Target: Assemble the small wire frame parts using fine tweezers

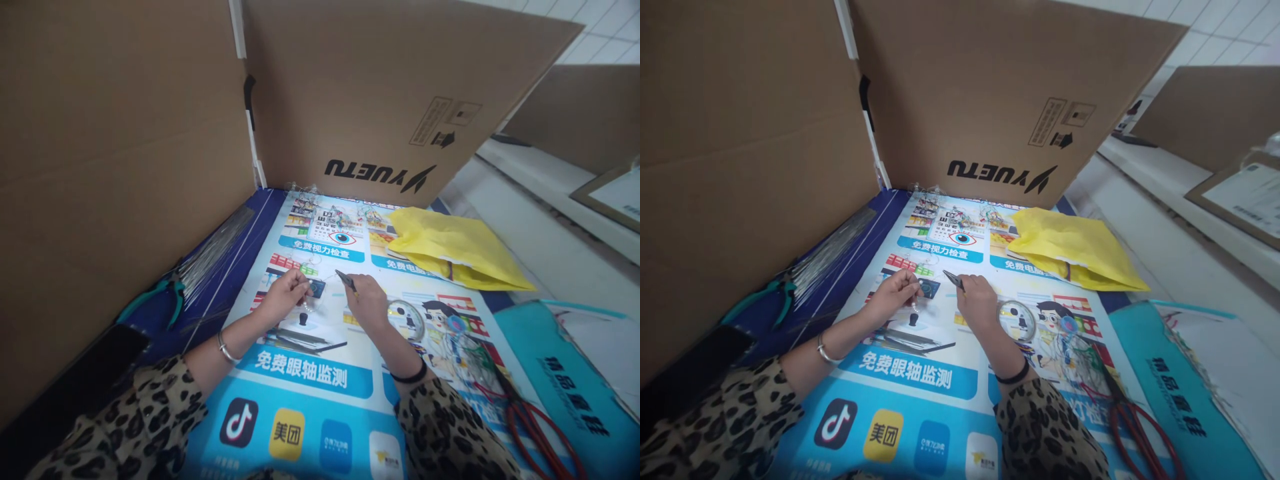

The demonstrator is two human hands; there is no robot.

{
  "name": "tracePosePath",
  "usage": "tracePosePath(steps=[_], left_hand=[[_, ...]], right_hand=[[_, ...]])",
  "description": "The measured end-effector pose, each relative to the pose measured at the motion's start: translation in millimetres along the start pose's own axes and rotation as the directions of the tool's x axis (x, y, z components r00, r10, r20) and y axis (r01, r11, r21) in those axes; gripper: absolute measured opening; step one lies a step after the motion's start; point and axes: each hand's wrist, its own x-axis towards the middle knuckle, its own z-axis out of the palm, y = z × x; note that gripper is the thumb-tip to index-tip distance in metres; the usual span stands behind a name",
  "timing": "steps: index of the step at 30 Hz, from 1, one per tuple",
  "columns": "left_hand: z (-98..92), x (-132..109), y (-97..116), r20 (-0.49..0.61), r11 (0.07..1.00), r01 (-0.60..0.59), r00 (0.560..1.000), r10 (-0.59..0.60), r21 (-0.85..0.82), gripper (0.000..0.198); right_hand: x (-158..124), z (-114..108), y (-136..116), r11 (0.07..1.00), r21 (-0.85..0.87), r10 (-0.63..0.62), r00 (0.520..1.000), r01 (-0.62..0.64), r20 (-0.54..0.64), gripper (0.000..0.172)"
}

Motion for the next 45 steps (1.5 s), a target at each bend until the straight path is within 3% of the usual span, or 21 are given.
tracePosePath(steps=[8, 15, 23, 28, 34, 38, 45], left_hand=[[0.2, -1.5, 2.6, -0.027, 0.992, -0.057, 0.998, 0.06, 0.11, 0.01], [-2.9, -3.7, 1.8, -0.01, 0.936, -0.101, 0.994, 0.111, 0.338, 0.007], [-4.7, -3.8, 0.2, 0.001, 0.863, -0.14, 0.987, 0.16, 0.486, 0.006], [-5.1, -3.1, -1.7, 0.035, 0.902, -0.138, 0.99, 0.136, 0.41, 0.006], [-3.3, -3.4, 1.7, 0.196, 0.98, -0.115, 0.977, 0.082, 0.161, 0.025], [-3.1, -3.0, 2.6, 0.282, 0.995, -0.075, 0.958, 0.056, 0.058, 0.026], [0.5, -3.4, 5.5, 0.277, 0.994, -0.052, 0.96, 0.023, 0.097, 0.025]], right_hand=[[0.2, 0.0, -0.2, 0.995, -0.093, -0.018, 0.998, 0.024, 0.067, 0.021], [0.3, 2.8, 1.0, 0.994, -0.104, 0.022, 0.999, -0.017, 0.046, 0.022], [1.2, -3.3, -3.4, 0.995, -0.07, -0.067, 0.992, 0.075, 0.106, 0.021], [1.3, -2.1, -3.1, 0.998, -0.018, -0.054, 0.994, 0.056, 0.1, 0.019], [1.0, 2.8, -0.9, 0.997, 0.0, -0.076, 0.995, 0.076, 0.059, 0.017], [0.5, 5.4, 0.5, 0.996, 0.029, -0.091, 0.996, 0.09, 0.025, 0.017], [0.4, 5.7, -1.0, 0.994, 0.05, -0.096, 0.995, 0.095, 0.017, 0.017]])
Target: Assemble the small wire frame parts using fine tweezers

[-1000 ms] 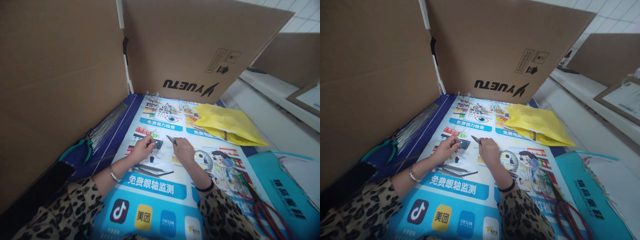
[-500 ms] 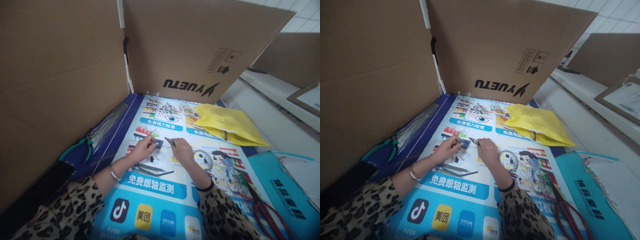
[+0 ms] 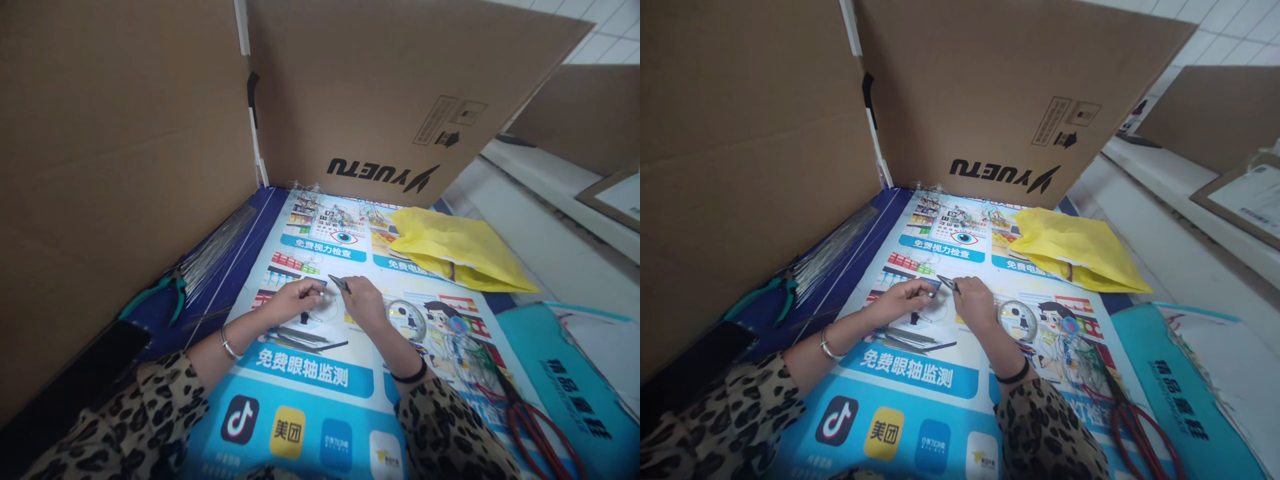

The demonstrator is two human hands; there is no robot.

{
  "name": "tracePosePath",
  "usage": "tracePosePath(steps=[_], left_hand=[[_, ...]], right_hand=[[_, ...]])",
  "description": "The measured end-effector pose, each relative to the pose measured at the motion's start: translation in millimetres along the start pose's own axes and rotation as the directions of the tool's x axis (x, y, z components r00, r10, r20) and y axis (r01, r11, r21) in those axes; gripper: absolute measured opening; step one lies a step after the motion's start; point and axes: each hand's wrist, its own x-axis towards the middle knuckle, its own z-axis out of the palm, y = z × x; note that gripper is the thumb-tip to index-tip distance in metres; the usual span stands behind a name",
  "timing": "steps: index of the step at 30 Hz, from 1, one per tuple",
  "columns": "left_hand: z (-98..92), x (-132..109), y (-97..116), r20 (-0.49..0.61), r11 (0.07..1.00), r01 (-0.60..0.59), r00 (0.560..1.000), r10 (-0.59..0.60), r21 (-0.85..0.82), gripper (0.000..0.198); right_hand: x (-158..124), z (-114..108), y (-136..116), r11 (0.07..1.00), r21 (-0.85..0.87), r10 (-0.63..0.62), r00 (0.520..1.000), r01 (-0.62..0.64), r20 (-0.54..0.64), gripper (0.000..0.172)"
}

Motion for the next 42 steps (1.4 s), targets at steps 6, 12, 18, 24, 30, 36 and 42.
tracePosePath(steps=[6, 12, 18, 24, 30, 36, 42], left_hand=[[1.3, -0.2, -0.9, 0.009, 0.997, 0.071, 0.997, -0.071, -0.02, 0.031], [3.2, -1.3, -3.0, 0.026, 0.989, 0.104, 0.994, -0.102, -0.103, 0.034], [3.2, -1.4, 1.9, -0.001, 0.997, 0.012, 1.0, -0.012, -0.072, 0.024], [2.5, -0.6, 3.0, -0.036, 0.997, -0.002, 0.999, -0.001, -0.073, 0.022], [4.1, 0.3, -1.1, -0.034, 0.982, 0.044, 0.998, -0.051, -0.183, 0.026], [4.0, -0.4, -1.0, -0.067, 0.984, 0.064, 0.995, -0.076, -0.168, 0.022], [3.4, -0.9, -3.2, -0.061, 0.986, 0.06, 0.996, -0.07, -0.156, 0.02]], right_hand=[[0.0, 0.6, 0.0, 0.999, 0.032, 0.007, 1.0, -0.007, -0.007, 0.017], [0.0, 0.1, 0.2, 0.997, 0.072, 0.005, 1.0, -0.004, -0.015, 0.017], [0.0, 0.8, -0.5, 0.997, 0.082, 0.002, 1.0, -0.001, -0.01, 0.018], [0.6, -0.3, -1.0, 0.997, 0.079, -0.012, 1.0, 0.014, -0.02, 0.017], [1.0, -5.4, -4.2, 0.998, -0.035, -0.05, 0.999, 0.05, -0.008, 0.015], [0.6, -5.7, -3.3, 0.99, -0.129, -0.059, 0.997, 0.052, -0.045, 0.016], [0.5, -4.0, -0.9, 0.989, -0.15, -0.001, 0.998, -0.008, -0.061, 0.018]])
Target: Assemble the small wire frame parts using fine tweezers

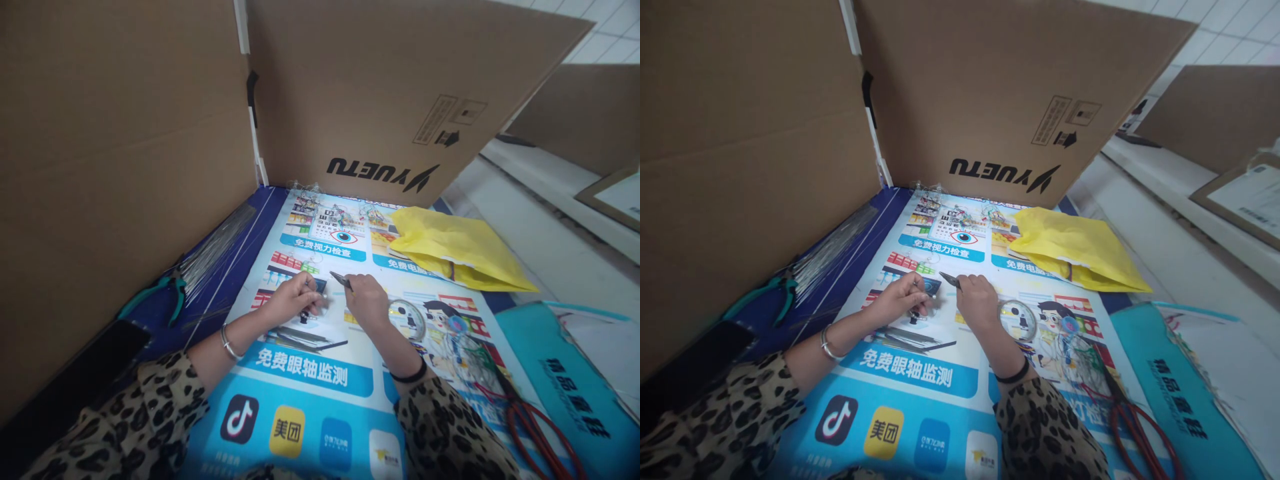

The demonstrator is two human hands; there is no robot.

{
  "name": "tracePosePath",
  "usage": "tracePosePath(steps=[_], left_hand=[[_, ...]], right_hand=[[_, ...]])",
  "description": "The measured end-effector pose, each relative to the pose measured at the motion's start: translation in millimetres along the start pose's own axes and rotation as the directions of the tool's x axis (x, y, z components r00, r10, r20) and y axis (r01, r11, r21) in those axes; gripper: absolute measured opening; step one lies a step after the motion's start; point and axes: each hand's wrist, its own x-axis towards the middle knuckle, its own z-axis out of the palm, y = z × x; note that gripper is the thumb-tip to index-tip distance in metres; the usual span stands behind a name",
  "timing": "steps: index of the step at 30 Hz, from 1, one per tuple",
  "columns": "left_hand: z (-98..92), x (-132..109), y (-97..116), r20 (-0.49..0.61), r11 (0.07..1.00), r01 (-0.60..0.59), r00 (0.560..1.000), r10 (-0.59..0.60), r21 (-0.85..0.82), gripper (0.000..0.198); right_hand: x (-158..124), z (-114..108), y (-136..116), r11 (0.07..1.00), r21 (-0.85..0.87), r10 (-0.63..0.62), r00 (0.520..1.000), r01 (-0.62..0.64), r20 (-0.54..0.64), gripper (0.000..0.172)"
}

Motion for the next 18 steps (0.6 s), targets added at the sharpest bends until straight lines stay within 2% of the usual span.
tracePosePath(steps=[5, 12, 18], left_hand=[[0.6, 0.0, -1.7, 0.0, 0.998, -0.037, 0.999, 0.037, 0.045, 0.017], [-2.9, 2.2, 1.6, -0.061, 0.998, -0.048, 0.997, 0.046, -0.031, 0.018], [-2.8, 1.8, 3.1, -0.048, 0.996, -0.053, 0.998, 0.05, -0.068, 0.021]], right_hand=[[0.4, -1.9, -3.1, 0.999, 0.037, -0.032, 0.998, 0.03, 0.051, 0.016], [0.4, -0.7, -1.4, 0.999, 0.054, 0.003, 1.0, -0.004, 0.02, 0.016], [-0.1, 1.4, -1.6, 0.999, 0.045, 0.004, 0.999, -0.006, 0.037, 0.016]])
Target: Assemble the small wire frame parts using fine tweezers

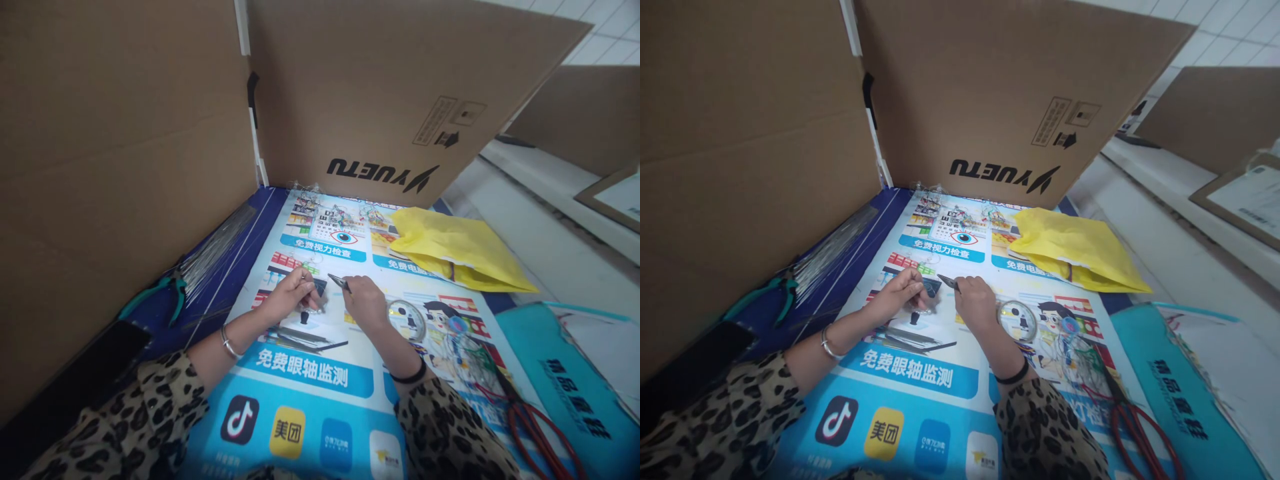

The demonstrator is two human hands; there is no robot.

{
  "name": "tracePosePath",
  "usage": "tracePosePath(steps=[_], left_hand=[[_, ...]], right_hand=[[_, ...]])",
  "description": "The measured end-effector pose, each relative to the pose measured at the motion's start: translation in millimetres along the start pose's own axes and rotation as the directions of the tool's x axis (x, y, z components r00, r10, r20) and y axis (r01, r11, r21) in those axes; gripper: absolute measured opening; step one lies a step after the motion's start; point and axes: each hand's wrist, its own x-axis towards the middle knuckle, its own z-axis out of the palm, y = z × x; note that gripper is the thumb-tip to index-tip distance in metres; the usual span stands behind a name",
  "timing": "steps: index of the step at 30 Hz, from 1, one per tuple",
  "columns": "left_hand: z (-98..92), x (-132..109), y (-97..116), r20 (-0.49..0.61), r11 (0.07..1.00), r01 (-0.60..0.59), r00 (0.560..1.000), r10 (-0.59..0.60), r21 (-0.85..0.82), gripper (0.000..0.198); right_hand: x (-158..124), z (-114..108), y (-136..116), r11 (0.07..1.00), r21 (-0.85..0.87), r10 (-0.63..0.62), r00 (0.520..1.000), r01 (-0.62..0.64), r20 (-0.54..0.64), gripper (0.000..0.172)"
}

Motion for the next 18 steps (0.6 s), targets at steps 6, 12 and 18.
tracePosePath(steps=[6, 12, 18], left_hand=[[-2.0, 1, -1, -0.011, 0.997, 0.005, 1.0, -0.006, -0.071, 0.025], [-4.2, 2, -1, -0.073, 0.974, 0.045, 0.995, -0.063, -0.221, 0.025], [-11.5, 8, -1, -0.308, 0.77, -0.119, 0.946, -0.105, -0.626, 0.014]], right_hand=[[0, 1, 2, 0.998, 0.003, 0.063, 0.998, -0.063, -0.011, 0.015], [-1, 3, 5, 0.994, 0.027, 0.103, 0.994, -0.102, -0.025, 0.018], [-1, 3, 6, 0.989, 0.073, 0.132, 0.991, -0.13, -0.03, 0.02]])
